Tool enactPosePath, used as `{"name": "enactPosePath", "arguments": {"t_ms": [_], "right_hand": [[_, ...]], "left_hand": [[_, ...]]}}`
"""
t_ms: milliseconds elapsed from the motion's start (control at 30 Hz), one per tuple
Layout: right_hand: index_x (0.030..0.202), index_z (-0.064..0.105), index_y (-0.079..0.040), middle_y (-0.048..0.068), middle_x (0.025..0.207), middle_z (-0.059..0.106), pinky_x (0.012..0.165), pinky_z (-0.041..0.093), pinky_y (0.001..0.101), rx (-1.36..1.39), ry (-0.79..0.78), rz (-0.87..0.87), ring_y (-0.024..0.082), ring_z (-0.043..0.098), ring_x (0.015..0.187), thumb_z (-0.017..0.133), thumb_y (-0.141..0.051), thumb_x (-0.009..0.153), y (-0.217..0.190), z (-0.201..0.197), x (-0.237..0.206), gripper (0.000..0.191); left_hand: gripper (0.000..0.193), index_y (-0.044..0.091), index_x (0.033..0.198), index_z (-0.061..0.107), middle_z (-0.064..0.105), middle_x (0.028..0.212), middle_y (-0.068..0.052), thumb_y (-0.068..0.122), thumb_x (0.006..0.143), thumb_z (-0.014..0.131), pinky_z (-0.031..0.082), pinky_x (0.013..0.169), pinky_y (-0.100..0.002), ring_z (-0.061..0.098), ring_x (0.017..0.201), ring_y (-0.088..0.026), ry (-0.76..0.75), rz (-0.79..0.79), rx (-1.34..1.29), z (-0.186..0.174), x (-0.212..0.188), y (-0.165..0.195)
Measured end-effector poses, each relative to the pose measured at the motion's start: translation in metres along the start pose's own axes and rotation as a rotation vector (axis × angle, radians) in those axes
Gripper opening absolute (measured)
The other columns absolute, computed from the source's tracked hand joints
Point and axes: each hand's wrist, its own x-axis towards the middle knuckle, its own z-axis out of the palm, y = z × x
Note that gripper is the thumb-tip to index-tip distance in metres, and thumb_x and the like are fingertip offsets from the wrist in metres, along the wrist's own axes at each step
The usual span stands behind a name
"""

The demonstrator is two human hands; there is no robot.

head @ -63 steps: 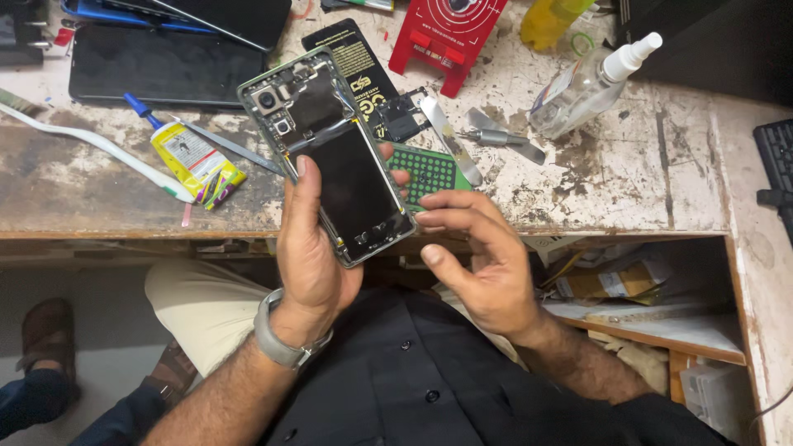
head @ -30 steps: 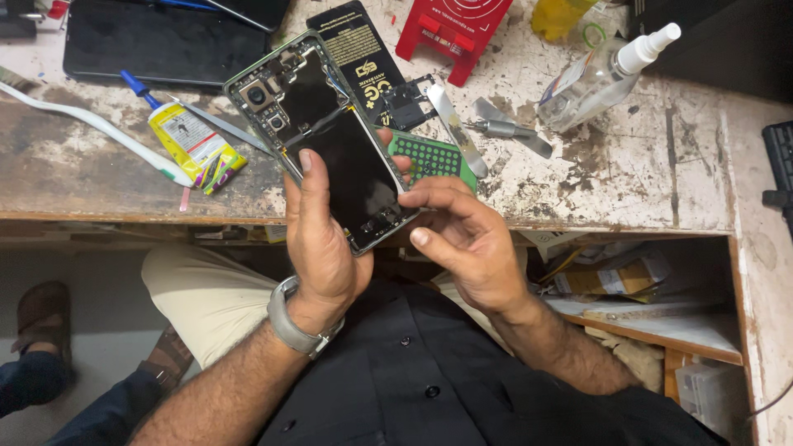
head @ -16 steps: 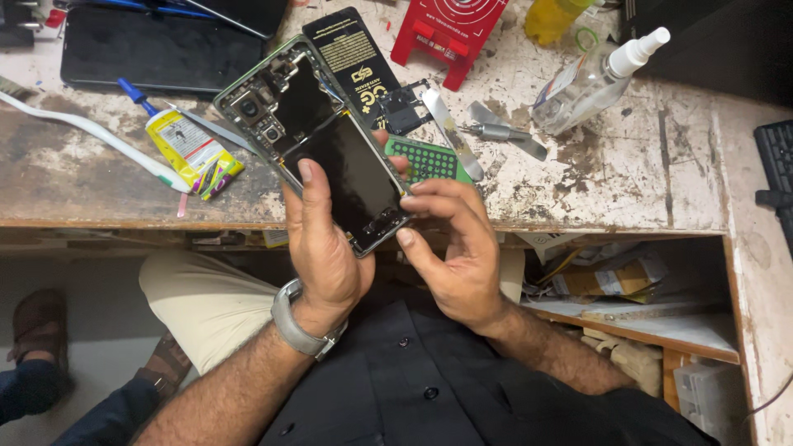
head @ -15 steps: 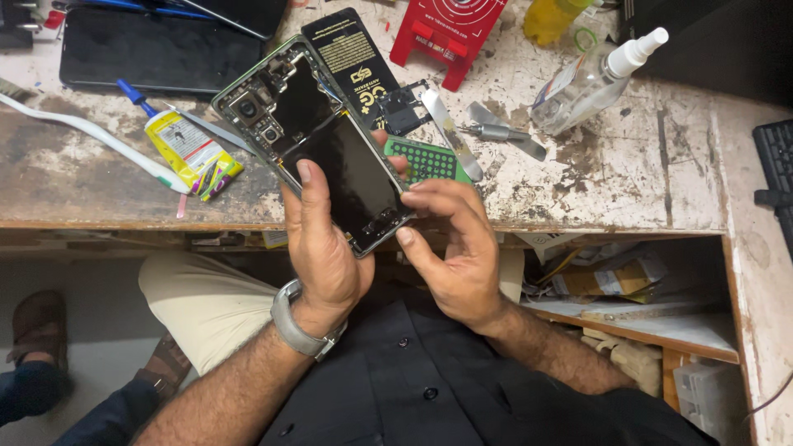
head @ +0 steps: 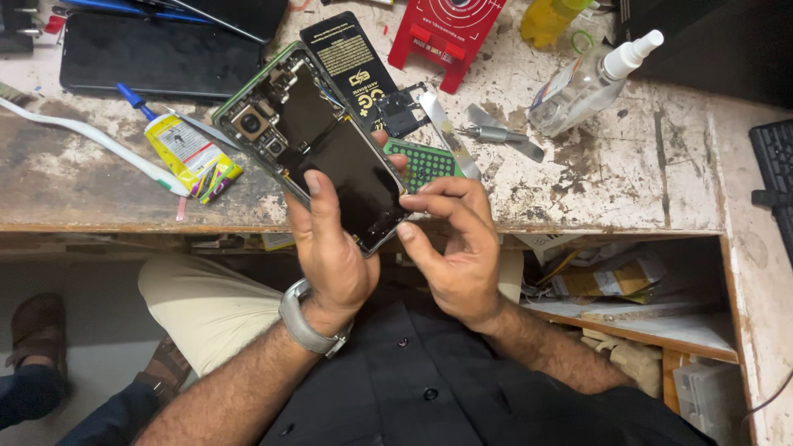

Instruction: The person removes the back cover of a green smartphone, then uses a screwdriver to unscrew and detach internal components. They lift the motherboard assembly and peel back a protective film from the battery area.

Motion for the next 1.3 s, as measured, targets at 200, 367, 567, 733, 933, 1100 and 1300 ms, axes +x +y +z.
{"name": "enactPosePath", "arguments": {"t_ms": [200, 367, 567, 733, 933, 1100, 1300], "right_hand": [[0.114, 0.068, -0.003, 0.005, 0.112, 0.067, 0.096, 0.053, 0.0238, -0.319, -0.001, -0.273, 0.012, 0.062, 0.107, 0.079, 0.002, 0.092, -0.005, -0.003, 0.009, 0.024], [0.124, 0.065, 0.0, 0.003, 0.108, 0.065, 0.091, 0.053, 0.0211, 0.098, 0.028, 0.082, 0.008, 0.062, 0.098, 0.075, 0.005, 0.093, -0.001, 0.002, 0.01, 0.033], [0.127, 0.067, 0.001, 0.002, 0.112, 0.062, 0.09, 0.053, 0.0213, -0.076, 0.036, -0.096, 0.009, 0.062, 0.101, 0.075, 0.006, 0.095, 0.005, 0.001, 0.006, 0.033], [0.121, 0.065, 0.001, 0.002, 0.115, 0.06, 0.095, 0.054, 0.023, 0.1, 0.071, -0.056, 0.009, 0.062, 0.104, 0.072, 0.005, 0.098, 0.011, 0.004, 0.001, 0.025], [0.114, 0.062, -0.004, -0.001, 0.104, 0.065, 0.088, 0.054, 0.0225, 0.288, -0.003, 0.146, 0.007, 0.063, 0.096, 0.072, 0.002, 0.099, 0.012, -0.001, 0.006, 0.019], [0.103, 0.065, -0.003, -0.003, 0.092, 0.065, 0.07, 0.051, 0.0212, -0.062, -0.018, 0.174, 0.004, 0.061, 0.08, 0.075, -0.002, 0.094, -0.004, -0.007, 0.016, 0.013], [0.102, 0.065, -0.002, -0.002, 0.089, 0.069, 0.07, 0.053, 0.0217, -0.291, -0.036, 0.071, 0.004, 0.063, 0.079, 0.076, -0.003, 0.092, -0.015, -0.01, 0.023, 0.015]], "left_hand": [[0.04, 0.006, 0.149, 0.043, 0.061, 0.139, -0.022, 0.035, 0.12, 0.042, 0.058, 0.106, -0.042, 0.067, 0.12, -0.028, -0.053, 0.059, 0.075, -0.004, -0.005, -0.008], [0.039, 0.005, 0.147, 0.044, 0.061, 0.14, -0.021, 0.034, 0.122, 0.042, 0.057, 0.108, -0.042, 0.067, 0.123, -0.027, -0.077, 0.098, 0.152, -0.007, -0.007, -0.011], [0.042, 0.007, 0.153, 0.04, 0.059, 0.143, -0.02, 0.034, 0.121, 0.041, 0.057, 0.109, -0.042, 0.066, 0.126, -0.026, -0.1, 0.113, 0.161, -0.006, -0.009, -0.013], [0.042, 0.007, 0.154, 0.039, 0.058, 0.143, -0.019, 0.034, 0.121, 0.044, 0.056, 0.11, -0.041, 0.065, 0.127, -0.026, -0.137, 0.126, 0.186, -0.006, -0.013, -0.015], [0.041, 0.005, 0.15, 0.043, 0.059, 0.144, -0.017, 0.035, 0.121, 0.047, 0.055, 0.112, -0.04, 0.065, 0.129, -0.024, -0.166, 0.162, 0.235, -0.011, -0.016, -0.018], [0.041, 0.006, 0.15, 0.043, 0.057, 0.147, -0.016, 0.033, 0.121, 0.048, 0.053, 0.114, -0.04, 0.062, 0.131, -0.023, -0.202, 0.172, 0.241, -0.012, -0.016, -0.019], [0.045, 0.007, 0.155, 0.041, 0.058, 0.144, -0.016, 0.035, 0.12, 0.045, 0.054, 0.112, -0.039, 0.064, 0.127, -0.023, -0.166, 0.097, 0.239, -0.009, -0.008, -0.014]]}}
